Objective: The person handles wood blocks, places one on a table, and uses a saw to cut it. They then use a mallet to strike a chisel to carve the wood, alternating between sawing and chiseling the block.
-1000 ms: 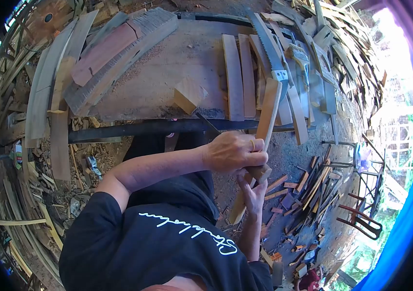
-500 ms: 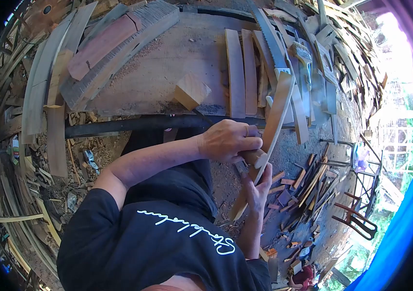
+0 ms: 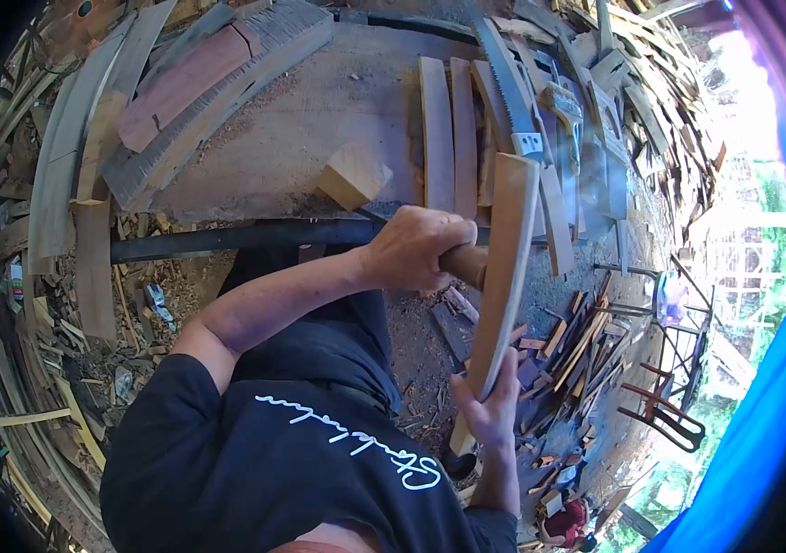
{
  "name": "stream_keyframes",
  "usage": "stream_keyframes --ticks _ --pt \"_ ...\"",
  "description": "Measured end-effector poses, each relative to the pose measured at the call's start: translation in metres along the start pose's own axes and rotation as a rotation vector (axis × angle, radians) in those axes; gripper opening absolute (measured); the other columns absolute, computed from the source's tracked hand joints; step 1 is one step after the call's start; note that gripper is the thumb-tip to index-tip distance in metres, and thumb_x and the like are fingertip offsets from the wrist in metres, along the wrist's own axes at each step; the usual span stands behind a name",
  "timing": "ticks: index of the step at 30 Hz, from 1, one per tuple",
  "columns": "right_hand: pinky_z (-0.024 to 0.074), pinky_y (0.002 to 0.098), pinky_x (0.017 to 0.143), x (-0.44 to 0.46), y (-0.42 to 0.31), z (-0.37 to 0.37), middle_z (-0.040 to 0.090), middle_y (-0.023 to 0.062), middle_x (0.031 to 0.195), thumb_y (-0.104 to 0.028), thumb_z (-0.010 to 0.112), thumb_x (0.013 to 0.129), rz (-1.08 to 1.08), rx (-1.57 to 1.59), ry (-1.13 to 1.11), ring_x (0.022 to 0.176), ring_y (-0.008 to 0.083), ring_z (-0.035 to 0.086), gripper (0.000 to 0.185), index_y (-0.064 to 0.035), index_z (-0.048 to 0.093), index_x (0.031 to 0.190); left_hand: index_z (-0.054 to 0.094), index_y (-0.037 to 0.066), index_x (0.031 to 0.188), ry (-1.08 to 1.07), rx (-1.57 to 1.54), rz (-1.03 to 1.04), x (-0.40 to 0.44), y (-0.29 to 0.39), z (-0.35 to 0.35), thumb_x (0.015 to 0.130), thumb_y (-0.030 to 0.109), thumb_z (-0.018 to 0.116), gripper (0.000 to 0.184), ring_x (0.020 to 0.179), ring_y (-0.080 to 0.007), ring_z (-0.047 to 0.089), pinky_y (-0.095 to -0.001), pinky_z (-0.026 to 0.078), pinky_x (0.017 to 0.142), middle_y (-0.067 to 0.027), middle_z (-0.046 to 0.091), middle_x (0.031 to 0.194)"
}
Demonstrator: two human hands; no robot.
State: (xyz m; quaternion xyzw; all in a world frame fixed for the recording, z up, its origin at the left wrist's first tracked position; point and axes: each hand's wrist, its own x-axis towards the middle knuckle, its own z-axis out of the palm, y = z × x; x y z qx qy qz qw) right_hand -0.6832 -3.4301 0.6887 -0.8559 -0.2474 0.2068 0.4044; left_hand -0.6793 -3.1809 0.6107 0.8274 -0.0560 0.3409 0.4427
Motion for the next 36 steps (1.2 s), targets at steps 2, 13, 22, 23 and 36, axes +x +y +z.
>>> stream_keyframes --ticks 2,13,22,23,36 --pt "0.0398 0.0272 0.06 0.002 -0.01 -0.028 0.047 0.0012 0.076 -0.013 0.075 0.071 -0.001 -0.148 0.099 0.067 0.0112 0.047 0.047 -0.0051 0.049 0.11 0.054 0.01 0.085 0.006 0.026 0.002 0.002 -0.002 -0.002 0.059 0.011 0.077 0.035 0.072 -0.0325 0.065 -0.042 0.049 0.061 -0.0096 0.061 0.073" --pt "0.0449 0.0257 0.065 0.01 -0.046 -0.038 0.045 0.0031 0.08 -0.009 0.07 0.075 0.055 -0.388 -0.057 0.071 0.0123 0.049 0.043 -0.0044 0.047 0.112 0.055 0.01 0.086 0.106 -0.004 -0.088 0.012 -0.008 -0.014 0.066 0.014 0.079 0.032 0.074 -0.0348 0.065 -0.0427 0.049 0.062 -0.0132 0.064 0.075" --pt "0.0484 0.0314 0.067 0.014 -0.018 -0.02 0.057 0.0066 0.081 -0.015 0.075 0.073 -0.073 -0.379 -0.137 0.078 0.0162 0.058 0.048 -0.0041 0.046 0.111 0.054 0.01 0.086 0.146 -0.002 -0.072 0.009 -0.014 -0.009 0.067 0.014 0.079 0.032 0.073 -0.0355 0.064 -0.0428 0.048 0.062 -0.0128 0.063 0.074" --pt "0.0471 0.0315 0.065 0.015 -0.037 -0.032 0.056 0.0069 0.078 -0.015 0.074 0.073 0.027 -0.359 -0.104 0.075 0.0146 0.057 0.046 -0.0049 0.045 0.107 0.054 0.01 0.086 0.159 0.013 -0.067 0.015 -0.017 -0.014 0.067 0.014 0.079 0.032 0.073 -0.0355 0.064 -0.0428 0.048 0.062 -0.0128 0.063 0.074" --pt "0.0445 0.0357 0.061 0.0 -0.038 -0.031 0.056 0.0062 0.077 -0.021 0.074 0.074 -0.046 0.07 0.245 0.066 0.012 0.052 0.042 -0.0068 0.046 0.101 0.056 0.009 0.089 0.115 -0.012 -0.116 0.01 -0.009 -0.016 0.066 0.015 0.077 0.032 0.076 -0.0355 0.065 -0.0443 0.049 0.065 -0.0137 0.065 0.078"
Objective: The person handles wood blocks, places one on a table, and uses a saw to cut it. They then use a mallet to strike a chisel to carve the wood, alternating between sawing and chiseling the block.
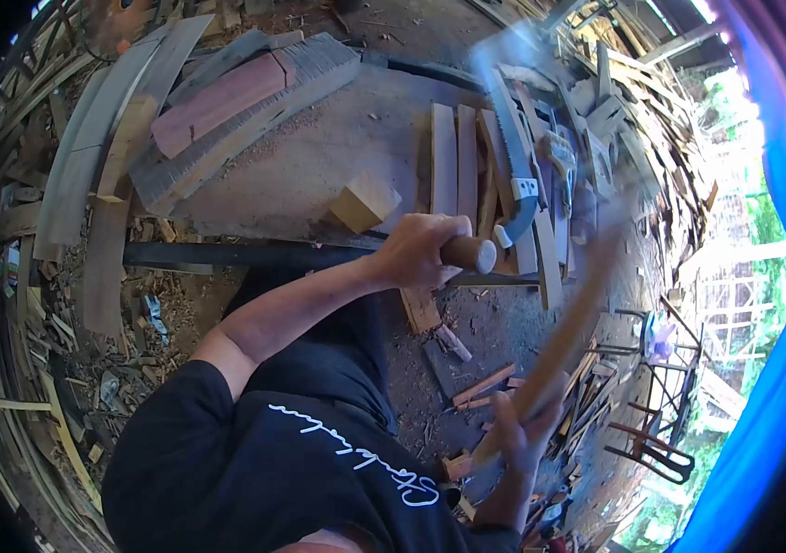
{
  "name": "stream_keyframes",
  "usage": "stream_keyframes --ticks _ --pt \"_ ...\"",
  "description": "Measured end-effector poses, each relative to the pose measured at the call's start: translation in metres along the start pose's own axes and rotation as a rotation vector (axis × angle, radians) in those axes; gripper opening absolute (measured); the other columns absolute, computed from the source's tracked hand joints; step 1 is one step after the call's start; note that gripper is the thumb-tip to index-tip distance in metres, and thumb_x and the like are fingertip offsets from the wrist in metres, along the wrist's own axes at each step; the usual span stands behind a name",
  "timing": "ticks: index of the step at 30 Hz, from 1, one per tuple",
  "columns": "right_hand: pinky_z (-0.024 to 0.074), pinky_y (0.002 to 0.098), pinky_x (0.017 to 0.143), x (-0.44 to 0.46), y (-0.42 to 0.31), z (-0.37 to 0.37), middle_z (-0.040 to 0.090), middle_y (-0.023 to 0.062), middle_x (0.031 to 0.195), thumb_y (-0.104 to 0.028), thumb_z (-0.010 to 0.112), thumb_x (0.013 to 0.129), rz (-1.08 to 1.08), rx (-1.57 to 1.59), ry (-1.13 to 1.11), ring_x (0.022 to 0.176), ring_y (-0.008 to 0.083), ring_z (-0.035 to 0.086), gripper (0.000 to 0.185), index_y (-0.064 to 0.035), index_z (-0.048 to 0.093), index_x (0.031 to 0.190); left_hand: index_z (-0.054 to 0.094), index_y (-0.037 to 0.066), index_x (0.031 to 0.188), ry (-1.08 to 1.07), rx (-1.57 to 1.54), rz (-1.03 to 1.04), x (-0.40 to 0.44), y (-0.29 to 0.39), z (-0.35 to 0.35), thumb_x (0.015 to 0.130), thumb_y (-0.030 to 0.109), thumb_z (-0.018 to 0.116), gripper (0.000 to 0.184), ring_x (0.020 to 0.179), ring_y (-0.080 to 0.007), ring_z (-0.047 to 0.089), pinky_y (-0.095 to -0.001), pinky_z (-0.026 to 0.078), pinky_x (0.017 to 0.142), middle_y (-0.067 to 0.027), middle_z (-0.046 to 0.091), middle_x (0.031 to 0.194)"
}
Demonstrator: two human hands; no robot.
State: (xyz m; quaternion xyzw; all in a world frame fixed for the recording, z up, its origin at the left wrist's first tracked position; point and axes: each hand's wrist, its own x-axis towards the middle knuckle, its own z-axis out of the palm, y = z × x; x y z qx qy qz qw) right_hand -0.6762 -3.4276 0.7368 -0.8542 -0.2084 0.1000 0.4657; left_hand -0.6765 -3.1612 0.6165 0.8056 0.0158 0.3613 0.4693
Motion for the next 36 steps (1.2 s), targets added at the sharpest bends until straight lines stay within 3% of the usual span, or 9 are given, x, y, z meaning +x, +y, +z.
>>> stream_keyframes --ticks 4,7,11,14,16,24,27,32,36 --pt "0.0446 0.0369 0.066 0.0 0.013 0.009 0.055 0.0095 0.077 -0.022 0.074 0.074 -0.258 0.374 0.076 0.064 0.0171 0.051 0.043 -0.006 0.044 0.101 0.057 0.008 0.09 -0.014 -0.014 -0.016 0.003 0.001 -0.001 0.067 0.016 0.074 0.03 0.079 -0.0368 0.065 -0.0461 0.049 0.067 -0.0155 0.065 0.08" --pt "0.0456 0.0369 0.071 0.012 0.042 0.016 0.053 0.0157 0.075 -0.025 0.075 0.076 -0.061 -0.449 -0.352 0.07 0.027 0.055 0.047 -0.0035 0.042 0.102 0.057 0.008 0.09 -0.037 0.012 -0.02 0.005 0.001 0.002 0.068 0.016 0.073 0.029 0.08 -0.0372 0.065 -0.0464 0.049 0.067 -0.0162 0.065 0.08" --pt "0.0452 0.0308 0.061 0.009 -0.004 -0.009 0.055 0.0099 0.076 -0.022 0.074 0.076 -0.021 -0.052 -0.06 0.066 0.0177 0.056 0.044 -0.0024 0.047 0.104 0.057 0.006 0.087 -0.03 0.021 -0.042 0.007 0.002 -0.002 0.065 0.011 0.077 0.03 0.076 -0.0375 0.064 -0.0431 0.05 0.065 -0.0161 0.065 0.078" --pt "0.0451 0.0294 0.058 0.02 -0.008 0.0 0.056 0.0047 0.075 -0.019 0.074 0.077 -0.412 0.607 0.129 0.065 0.0125 0.054 0.039 -0.0032 0.05 0.103 0.057 0.006 0.088 -0.015 -0.012 -0.113 0.013 0.002 -0.008 0.066 0.01 0.076 0.029 0.076 -0.0386 0.064 -0.0426 0.049 0.064 -0.0174 0.065 0.079" --pt "0.0452 0.0271 0.061 0.028 0.016 0.015 0.055 0.0053 0.079 -0.017 0.072 0.078 -0.106 -0.158 -0.284 0.068 0.0102 0.053 0.038 -0.0035 0.05 0.106 0.058 0.006 0.088 0.055 -0.022 -0.075 0.015 0.001 -0.012 0.068 0.009 0.074 0.026 0.074 -0.0391 0.064 -0.0424 0.049 0.063 -0.0186 0.063 0.077" --pt "0.0425 0.0253 0.063 0.037 0.001 0.011 0.051 0.0004 0.084 -0.016 0.072 0.077 0.064 0.228 -0.107 0.075 0.0083 0.05 0.046 -0.0029 0.051 0.116 0.062 0.007 0.087 0.055 -0.37 -0.25 0.033 -0.001 -0.027 0.077 0.004 0.069 0.012 0.064 -0.0011 0.05 -0.021 0.042 0.058 0.0057 0.058 0.071" --pt "0.0421 0.0237 0.064 0.043 -0.01 0.006 0.049 -0.0005 0.082 -0.017 0.072 0.078 -0.038 0.291 -0.02 0.075 0.0073 0.049 0.048 -0.0022 0.05 0.117 0.065 0.003 0.1 0.0 -0.238 -0.254 0.032 -0.02 -0.031 0.076 0.004 0.067 0.024 0.08 -0.0085 0.061 -0.027 0.049 0.074 -0.0031 0.067 0.085" --pt "0.0437 0.0255 0.063 0.049 -0.019 -0.01 0.054 0.0003 0.079 -0.022 0.072 0.079 -0.282 0.475 0.081 0.072 0.0076 0.054 0.05 0.0005 0.048 0.117 0.063 0.002 0.095 -0.018 -0.258 -0.297 0.026 -0.022 -0.026 0.076 0.005 0.069 0.019 0.076 -0.0089 0.058 -0.0271 0.048 0.072 -0.0025 0.064 0.081" --pt "0.0467 0.0351 0.059 0.075 0.016 0.042 0.06 0.0125 0.072 -0.029 0.073 0.077 -0.305 -0.137 -0.427 0.062 0.0256 0.061 0.048 0.0005 0.046 0.103 0.062 0.002 0.094 -0.01 -0.144 -0.285 0.02 -0.018 -0.02 0.076 0.004 0.069 0.019 0.076 -0.0085 0.058 -0.0265 0.048 0.071 -0.0018 0.063 0.081"
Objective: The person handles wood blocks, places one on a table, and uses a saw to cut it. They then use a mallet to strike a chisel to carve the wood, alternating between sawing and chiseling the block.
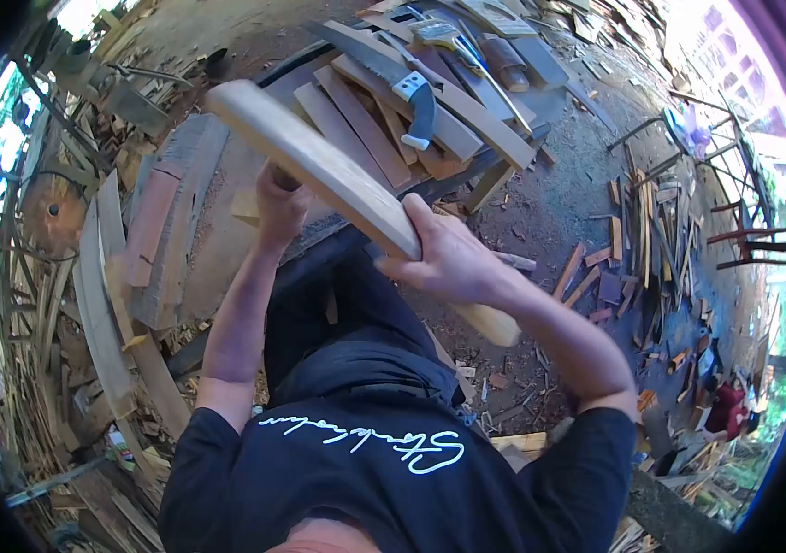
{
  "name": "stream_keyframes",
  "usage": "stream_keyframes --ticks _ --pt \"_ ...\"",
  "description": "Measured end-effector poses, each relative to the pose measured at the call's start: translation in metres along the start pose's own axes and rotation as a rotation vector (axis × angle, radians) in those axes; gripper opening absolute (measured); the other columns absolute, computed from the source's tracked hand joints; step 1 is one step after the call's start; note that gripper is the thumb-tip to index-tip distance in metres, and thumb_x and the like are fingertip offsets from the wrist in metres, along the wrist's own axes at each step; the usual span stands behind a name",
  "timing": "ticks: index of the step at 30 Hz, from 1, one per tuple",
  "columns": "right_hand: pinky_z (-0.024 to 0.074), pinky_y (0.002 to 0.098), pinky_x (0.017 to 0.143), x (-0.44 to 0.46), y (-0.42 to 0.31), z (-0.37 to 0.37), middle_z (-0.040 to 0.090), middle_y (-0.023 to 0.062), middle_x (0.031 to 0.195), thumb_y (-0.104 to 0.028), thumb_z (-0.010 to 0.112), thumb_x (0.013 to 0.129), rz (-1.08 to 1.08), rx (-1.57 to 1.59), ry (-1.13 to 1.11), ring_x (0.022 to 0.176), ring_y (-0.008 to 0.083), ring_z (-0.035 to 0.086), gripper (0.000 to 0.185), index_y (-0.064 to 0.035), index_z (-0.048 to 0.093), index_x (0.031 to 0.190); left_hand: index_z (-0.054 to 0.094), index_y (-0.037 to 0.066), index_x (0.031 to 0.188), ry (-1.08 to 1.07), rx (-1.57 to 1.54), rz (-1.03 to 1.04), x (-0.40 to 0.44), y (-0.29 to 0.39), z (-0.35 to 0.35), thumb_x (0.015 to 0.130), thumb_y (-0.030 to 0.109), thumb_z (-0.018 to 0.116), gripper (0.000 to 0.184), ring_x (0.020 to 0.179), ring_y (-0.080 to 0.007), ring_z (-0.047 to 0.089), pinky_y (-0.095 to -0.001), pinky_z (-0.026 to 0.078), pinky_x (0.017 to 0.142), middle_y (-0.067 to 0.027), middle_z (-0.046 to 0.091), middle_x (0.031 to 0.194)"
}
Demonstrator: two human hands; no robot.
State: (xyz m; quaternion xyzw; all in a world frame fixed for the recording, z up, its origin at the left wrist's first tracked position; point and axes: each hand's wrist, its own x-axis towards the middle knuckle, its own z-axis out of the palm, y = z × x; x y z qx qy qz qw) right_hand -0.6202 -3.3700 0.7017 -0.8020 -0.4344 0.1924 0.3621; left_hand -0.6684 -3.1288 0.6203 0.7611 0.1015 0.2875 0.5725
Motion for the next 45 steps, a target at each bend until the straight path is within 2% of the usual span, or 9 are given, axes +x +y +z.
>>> stream_keyframes --ticks 4,8,12,20,28,37,40,42,45 --pt "0.0468 0.0385 0.062 -0.004 -0.021 -0.036 0.057 0.0183 0.074 -0.031 0.073 0.078 0.085 -0.016 0.074 0.066 0.0324 0.061 0.046 -0.0012 0.045 0.1 0.061 0.002 0.09 0.013 -0.144 -0.001 0.007 -0.005 0.0 0.078 0.003 0.068 0.014 0.076 -0.0079 0.059 -0.0255 0.048 0.07 -0.0008 0.063 0.081" --pt "0.05 0.0451 0.069 0.003 -0.04 -0.043 0.06 0.0234 0.078 -0.033 0.072 0.078 -0.248 0.203 0.484 0.077 0.0359 0.066 0.047 -0.0011 0.044 0.098 0.059 0.004 0.084 -0.007 -0.039 0.002 0.008 -0.012 -0.006 0.078 0.001 0.069 0.012 0.071 -0.0073 0.058 -0.0246 0.047 0.065 0.0015 0.06 0.076" --pt "0.0505 0.0476 0.071 0.013 0.003 -0.02 0.062 0.0263 0.082 -0.035 0.069 0.08 0.055 -0.079 -0.077 0.081 0.0388 0.066 0.047 0.0004 0.045 0.099 0.058 0.005 0.081 0.032 -0.17 0.036 0.009 -0.008 0.005 0.077 0.001 0.07 0.013 0.065 -0.0061 0.055 -0.0232 0.045 0.06 0.0032 0.058 0.072" --pt "0.0488 0.0401 0.07 0.014 -0.028 -0.05 0.06 0.0215 0.081 -0.038 0.073 0.077 -0.311 0.039 0.436 0.073 0.0365 0.062 0.052 -0.0001 0.047 0.102 0.055 0.008 0.08 0.033 -0.134 -0.129 0.015 0.002 -0.02 0.079 -0.001 0.068 0.016 0.057 -0.0067 0.055 -0.0226 0.044 0.054 0.0014 0.057 0.071" --pt "0.0484 0.0353 0.071 0.015 0.047 0.037 0.061 0.0146 0.083 -0.034 0.075 0.075 0.322 0.239 0.134 0.076 0.0209 0.061 0.049 -0.0017 0.051 0.103 0.048 0.01 0.088 0.169 -0.623 -0.019 0.018 0.05 -0.053 0.085 -0.003 0.067 0.023 0.057 -0.009 0.052 -0.0241 0.045 0.055 0.0002 0.053 0.069" --pt "0.0498 0.0378 0.075 0.008 0.061 0.08 0.062 0.0188 0.085 -0.035 0.075 0.074 0.354 0.265 0.098 0.08 0.0269 0.064 0.052 -0.0005 0.05 0.102 0.058 0.01 0.079 -0.085 0.079 0.255 -0.017 0.029 -0.005 0.084 0.007 0.072 0.015 0.057 -0.0079 0.057 -0.0243 0.044 0.051 0.0007 0.059 0.066" --pt "0.0508 0.0383 0.076 0.001 0.062 0.08 0.063 0.0183 0.086 -0.032 0.075 0.074 0.312 0.267 0.121 0.082 0.028 0.067 0.049 -0.0003 0.049 0.101 0.059 0.008 0.082 -0.106 0.146 0.405 -0.022 0.015 0.008 0.075 0.004 0.074 0.017 0.059 -0.016 0.061 -0.0296 0.048 0.055 -0.0046 0.061 0.068" --pt "0.0503 0.036 0.071 -0.005 0.065 0.078 0.061 0.013 0.084 -0.028 0.074 0.074 0.35 0.342 0.17 0.079 0.0214 0.064 0.046 -0.0007 0.049 0.101 0.059 0.01 0.085 -0.197 0.171 0.352 -0.028 0.009 0.01 0.062 0.002 0.072 0.028 0.075 -0.0345 0.064 -0.0385 0.051 0.064 -0.0115 0.064 0.08" --pt "0.0484 0.0319 0.068 -0.014 0.069 0.072 0.058 0.0074 0.082 -0.024 0.073 0.076 0.373 0.305 0.205 0.076 0.0145 0.059 0.041 -0.0013 0.05 0.1 0.058 0.009 0.088 -0.211 0.187 0.388 -0.03 0.007 0.012 0.059 0.001 0.072 0.033 0.077 -0.0335 0.065 -0.0391 0.051 0.066 -0.0119 0.063 0.08"
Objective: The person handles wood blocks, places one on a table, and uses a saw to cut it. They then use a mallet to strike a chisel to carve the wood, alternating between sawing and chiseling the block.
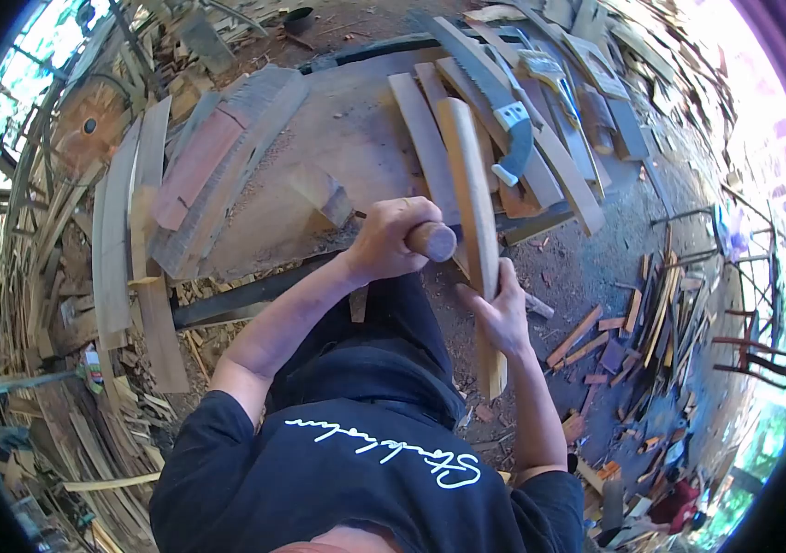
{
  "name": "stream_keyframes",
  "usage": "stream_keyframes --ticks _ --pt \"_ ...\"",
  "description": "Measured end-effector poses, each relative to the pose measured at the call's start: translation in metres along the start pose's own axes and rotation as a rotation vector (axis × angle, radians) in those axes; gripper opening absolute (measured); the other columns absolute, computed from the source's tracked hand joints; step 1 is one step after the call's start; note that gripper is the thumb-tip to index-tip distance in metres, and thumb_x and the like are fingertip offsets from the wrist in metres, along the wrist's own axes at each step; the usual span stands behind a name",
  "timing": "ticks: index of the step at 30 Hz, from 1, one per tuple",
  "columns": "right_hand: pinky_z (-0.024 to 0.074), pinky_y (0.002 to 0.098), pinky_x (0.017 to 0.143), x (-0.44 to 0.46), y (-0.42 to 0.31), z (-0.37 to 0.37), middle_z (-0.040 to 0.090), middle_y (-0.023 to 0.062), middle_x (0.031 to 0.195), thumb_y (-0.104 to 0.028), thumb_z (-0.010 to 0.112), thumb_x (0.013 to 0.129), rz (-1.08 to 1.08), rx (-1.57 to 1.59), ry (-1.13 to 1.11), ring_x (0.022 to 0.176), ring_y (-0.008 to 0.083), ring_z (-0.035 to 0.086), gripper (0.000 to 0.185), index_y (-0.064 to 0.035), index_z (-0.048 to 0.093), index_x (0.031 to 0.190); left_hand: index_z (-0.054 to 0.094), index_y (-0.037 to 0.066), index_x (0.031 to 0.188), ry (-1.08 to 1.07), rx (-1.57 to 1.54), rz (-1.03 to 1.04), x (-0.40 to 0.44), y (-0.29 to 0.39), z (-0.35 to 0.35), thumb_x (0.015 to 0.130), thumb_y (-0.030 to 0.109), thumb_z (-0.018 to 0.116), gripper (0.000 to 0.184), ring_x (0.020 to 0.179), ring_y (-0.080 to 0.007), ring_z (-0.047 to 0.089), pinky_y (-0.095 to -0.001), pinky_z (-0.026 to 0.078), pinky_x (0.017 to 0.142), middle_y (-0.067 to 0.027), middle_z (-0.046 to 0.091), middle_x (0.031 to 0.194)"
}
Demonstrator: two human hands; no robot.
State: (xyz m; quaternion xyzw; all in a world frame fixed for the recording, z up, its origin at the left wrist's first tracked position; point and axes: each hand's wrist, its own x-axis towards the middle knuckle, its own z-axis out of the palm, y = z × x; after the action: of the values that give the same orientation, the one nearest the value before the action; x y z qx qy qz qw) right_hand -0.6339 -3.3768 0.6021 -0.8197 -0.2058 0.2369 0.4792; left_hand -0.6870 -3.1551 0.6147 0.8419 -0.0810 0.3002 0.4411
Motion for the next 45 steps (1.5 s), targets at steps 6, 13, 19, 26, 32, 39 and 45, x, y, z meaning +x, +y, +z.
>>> stream_keyframes --ticks 6,13,19,26,32,39,45 --pt "0.0449 0.0274 0.069 -0.007 -0.002 -0.007 0.053 0.0026 0.085 -0.023 0.073 0.078 0.015 0.076 0.019 0.076 0.0111 0.052 0.04 -0.0033 0.05 0.104 0.057 0.01 0.088 -0.02 0.043 0.036 0.001 0.001 -0.002 0.058 0.004 0.073 0.035 0.076 -0.0336 0.065 -0.041 0.051 0.065 -0.0106 0.063 0.079" --pt "0.0441 0.0277 0.071 -0.003 -0.018 -0.002 0.052 0.0014 0.086 -0.022 0.073 0.079 0.012 0.137 0.028 0.079 0.0103 0.051 0.039 -0.0037 0.05 0.105 0.054 0.012 0.088 0.034 0.023 0.057 0.002 0.004 -0.009 0.058 0.007 0.075 0.037 0.074 -0.033 0.065 -0.0417 0.051 0.064 -0.0096 0.063 0.077" --pt "0.0432 0.0267 0.07 -0.004 -0.031 0.005 0.051 0.0005 0.085 -0.019 0.073 0.079 0.024 0.107 0.031 0.077 0.0098 0.05 0.037 -0.0043 0.05 0.104 0.054 0.011 0.088 0.092 -0.009 -0.018 -0.002 -0.009 -0.009 0.058 0.009 0.077 0.037 0.075 -0.0334 0.064 -0.042 0.05 0.065 -0.0096 0.063 0.078" --pt "0.041 0.0256 0.068 -0.006 -0.049 -0.005 0.047 -0.002 0.081 -0.016 0.073 0.078 0.005 0.038 0.061 0.074 0.0077 0.046 0.035 -0.0056 0.05 0.102 0.057 0.011 0.089 0.104 0.003 0.003 -0.001 -0.01 -0.009 0.059 0.011 0.076 0.035 0.076 -0.0324 0.064 -0.0409 0.05 0.065 -0.0098 0.063 0.079" --pt "0.0402 0.0239 0.071 -0.005 -0.062 -0.005 0.049 -0.0016 0.085 -0.016 0.072 0.079 -0.061 0.079 0.108 0.078 0.0077 0.046 0.034 -0.0064 0.05 0.104 0.057 0.01 0.089 0.076 -0.004 0.084 0.001 0.003 -0.008 0.057 0.013 0.077 0.037 0.075 -0.0317 0.064 -0.0408 0.049 0.063 -0.0095 0.062 0.079" --pt "0.0421 0.0247 0.073 0.001 -0.042 0.001 0.056 0.0004 0.094 -0.018 0.069 0.081 0.012 0.115 0.075 0.083 0.009 0.051 0.043 -0.0046 0.052 0.118 0.055 0.012 0.088 0.041 0.034 0.088 -0.001 0.004 -0.011 0.056 0.013 0.079 0.04 0.071 -0.0317 0.063 -0.0415 0.049 0.061 -0.0071 0.06 0.075" --pt "0.05 0.0328 0.067 0.036 -0.015 0.008 0.062 0.0108 0.083 -0.026 0.074 0.078 0.028 -0.121 0.075 0.075 0.0184 0.062 0.045 -0.0025 0.05 0.108 0.056 0.011 0.088 0.004 -0.016 0.091 -0.005 0.007 -0.006 0.055 0.009 0.077 0.039 0.072 -0.0321 0.063 -0.0421 0.05 0.062 -0.0076 0.061 0.077"
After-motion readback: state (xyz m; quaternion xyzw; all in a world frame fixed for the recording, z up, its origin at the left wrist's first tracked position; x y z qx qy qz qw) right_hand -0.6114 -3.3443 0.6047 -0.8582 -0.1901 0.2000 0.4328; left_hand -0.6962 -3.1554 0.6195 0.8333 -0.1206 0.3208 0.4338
